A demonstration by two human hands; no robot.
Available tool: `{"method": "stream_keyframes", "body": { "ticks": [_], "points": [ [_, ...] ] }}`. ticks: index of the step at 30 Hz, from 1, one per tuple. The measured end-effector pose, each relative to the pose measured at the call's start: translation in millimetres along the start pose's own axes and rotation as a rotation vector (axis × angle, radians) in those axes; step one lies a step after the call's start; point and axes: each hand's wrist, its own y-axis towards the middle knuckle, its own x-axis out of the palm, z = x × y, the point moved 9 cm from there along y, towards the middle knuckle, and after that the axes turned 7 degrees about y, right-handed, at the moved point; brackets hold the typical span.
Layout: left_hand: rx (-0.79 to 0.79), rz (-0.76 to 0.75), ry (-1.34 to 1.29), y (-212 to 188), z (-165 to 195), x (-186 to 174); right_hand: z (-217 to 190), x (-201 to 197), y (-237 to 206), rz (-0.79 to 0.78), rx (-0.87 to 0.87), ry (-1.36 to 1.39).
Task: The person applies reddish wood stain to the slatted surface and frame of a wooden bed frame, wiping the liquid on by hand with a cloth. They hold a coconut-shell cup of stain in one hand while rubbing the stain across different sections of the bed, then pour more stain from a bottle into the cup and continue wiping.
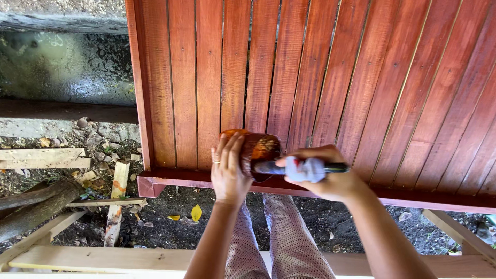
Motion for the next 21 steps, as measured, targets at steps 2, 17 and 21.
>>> {"method": "stream_keyframes", "body": {
  "ticks": [2, 17, 21],
  "points": [
    [-0.038, -0.030, -0.020, -5, -24, 2, 18, -16, -8, -0.020, 0.178, 0.010],
    [-0.224, -0.001, 0.016, -6, -59, -34, 169, 31, -4, -0.238, 0.854, 0.000],
    [-0.222, 0.045, -0.018, -2, -61, -46, 166, 15, -3, -0.246, 0.862, -0.142]
  ]
}}
